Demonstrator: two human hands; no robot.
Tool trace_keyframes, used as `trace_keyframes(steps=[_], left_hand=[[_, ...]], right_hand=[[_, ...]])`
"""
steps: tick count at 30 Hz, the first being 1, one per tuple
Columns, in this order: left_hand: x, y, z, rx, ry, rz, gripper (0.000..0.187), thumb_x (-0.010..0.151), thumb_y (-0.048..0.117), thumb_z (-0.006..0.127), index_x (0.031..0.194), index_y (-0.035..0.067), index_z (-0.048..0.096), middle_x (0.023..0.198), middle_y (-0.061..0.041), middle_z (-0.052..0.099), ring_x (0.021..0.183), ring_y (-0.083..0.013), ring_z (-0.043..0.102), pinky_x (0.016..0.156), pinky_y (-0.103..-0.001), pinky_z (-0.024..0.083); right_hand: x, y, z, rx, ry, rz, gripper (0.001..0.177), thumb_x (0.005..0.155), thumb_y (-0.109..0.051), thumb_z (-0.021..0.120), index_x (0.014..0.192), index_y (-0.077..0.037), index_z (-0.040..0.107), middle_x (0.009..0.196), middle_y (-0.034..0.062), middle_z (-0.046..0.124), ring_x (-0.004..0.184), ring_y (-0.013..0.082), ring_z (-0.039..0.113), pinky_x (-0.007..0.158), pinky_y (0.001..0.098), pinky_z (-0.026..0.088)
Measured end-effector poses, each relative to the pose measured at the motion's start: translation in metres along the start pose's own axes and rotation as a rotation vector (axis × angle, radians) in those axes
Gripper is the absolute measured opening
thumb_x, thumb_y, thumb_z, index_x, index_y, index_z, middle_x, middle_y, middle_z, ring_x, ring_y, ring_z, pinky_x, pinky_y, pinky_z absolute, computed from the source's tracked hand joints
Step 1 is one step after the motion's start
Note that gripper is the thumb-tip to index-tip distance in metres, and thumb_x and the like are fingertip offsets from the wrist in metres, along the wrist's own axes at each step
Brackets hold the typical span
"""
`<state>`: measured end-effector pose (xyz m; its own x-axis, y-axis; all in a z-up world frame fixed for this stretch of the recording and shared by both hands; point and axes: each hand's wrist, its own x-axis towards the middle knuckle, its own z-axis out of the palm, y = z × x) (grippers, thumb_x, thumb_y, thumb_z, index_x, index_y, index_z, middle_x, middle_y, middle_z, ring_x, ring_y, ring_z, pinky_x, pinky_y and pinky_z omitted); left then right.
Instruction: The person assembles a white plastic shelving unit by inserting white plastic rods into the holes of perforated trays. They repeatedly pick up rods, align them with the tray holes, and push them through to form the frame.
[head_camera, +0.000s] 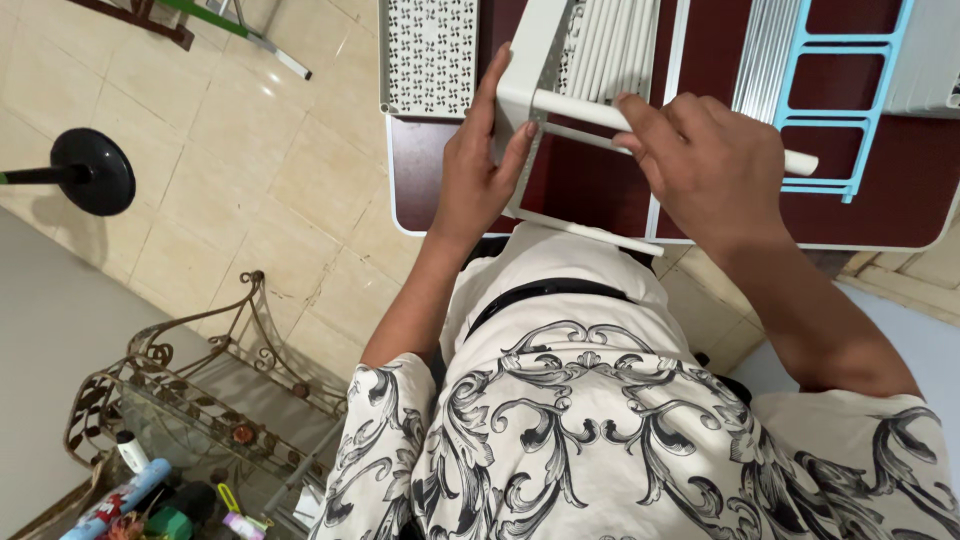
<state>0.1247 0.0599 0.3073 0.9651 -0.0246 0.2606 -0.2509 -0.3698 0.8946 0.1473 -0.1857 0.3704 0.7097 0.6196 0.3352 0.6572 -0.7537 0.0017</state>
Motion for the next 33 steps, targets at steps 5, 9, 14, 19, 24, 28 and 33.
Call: trace_keyframes(steps=[5,9,14,19,24,28,33], left_hand=[[0.002,0.004,0.006,0.053,-0.162,-0.765,0.074,0.098,0.018,0.069,0.162,0.016,0.032,0.145,-0.005,0.072,0.108,-0.0404,0.066,0.099,-0.039,0.058],[-0.005,-0.009,0.005,-0.020,0.006,-0.017,0.065,0.109,0.009,0.069,0.163,0.010,0.034,0.166,-0.014,0.045,0.140,-0.0280,0.060,0.116,-0.037,0.057],[-0.016,-0.026,0.009,0.021,-0.005,0.049,0.066,0.109,0.009,0.071,0.163,0.007,0.034,0.161,-0.013,0.044,0.144,-0.0289,0.057,0.117,-0.036,0.053],[-0.024,-0.036,0.018,-0.052,-0.019,-0.023,0.067,0.107,0.008,0.070,0.162,0.005,0.032,0.167,-0.015,0.041,0.146,-0.0296,0.054,0.122,-0.039,0.051],[-0.038,-0.050,0.026,-0.219,-0.007,-0.053,0.062,0.111,0.015,0.065,0.163,0.004,0.032,0.163,-0.017,0.043,0.149,-0.0321,0.049,0.125,-0.042,0.043],[-0.035,-0.065,0.012,-0.370,0.034,-0.282,0.051,0.116,0.025,0.054,0.162,0.007,0.040,0.159,-0.016,0.053,0.133,-0.0247,0.067,0.109,-0.037,0.057],[-0.019,-0.078,-0.004,-0.210,-0.052,-0.312,0.072,0.104,0.027,0.070,0.163,0.013,0.030,0.162,-0.018,0.046,0.107,-0.0195,0.071,0.087,-0.032,0.064]], right_hand=[[-0.002,0.001,0.012,-0.007,-0.014,-0.029,0.030,0.103,-0.031,0.081,0.128,-0.015,0.073,0.081,-0.0013,0.050,0.070,0.0135,0.056,0.054,0.0305,0.041],[-0.006,-0.001,0.017,0.080,-0.101,0.031,0.023,0.108,-0.028,0.077,0.124,-0.011,0.072,0.073,0.0000,0.050,0.061,0.0141,0.054,0.049,0.0312,0.041],[-0.010,-0.001,0.018,0.362,-0.234,0.173,0.025,0.108,-0.026,0.073,0.126,-0.009,0.073,0.077,0.0054,0.065,0.056,0.0213,0.058,0.051,0.0352,0.046],[-0.002,0.005,0.020,0.518,-0.366,0.298,0.027,0.107,-0.032,0.070,0.125,-0.013,0.076,0.081,0.0060,0.070,0.059,0.0215,0.062,0.055,0.0371,0.049],[-0.001,0.011,0.013,0.326,-0.348,0.169,0.028,0.106,-0.036,0.069,0.124,-0.017,0.078,0.086,0.0026,0.072,0.061,0.0207,0.062,0.052,0.0362,0.047],[-0.013,0.001,0.007,0.247,-0.403,0.071,0.030,0.100,-0.035,0.069,0.123,-0.019,0.079,0.080,-0.0017,0.069,0.060,0.0162,0.062,0.046,0.0331,0.046],[-0.029,-0.015,0.002,0.260,-0.408,-0.062,0.028,0.098,-0.032,0.069,0.121,-0.019,0.077,0.079,-0.0015,0.066,0.070,0.0156,0.063,0.055,0.0329,0.050]])
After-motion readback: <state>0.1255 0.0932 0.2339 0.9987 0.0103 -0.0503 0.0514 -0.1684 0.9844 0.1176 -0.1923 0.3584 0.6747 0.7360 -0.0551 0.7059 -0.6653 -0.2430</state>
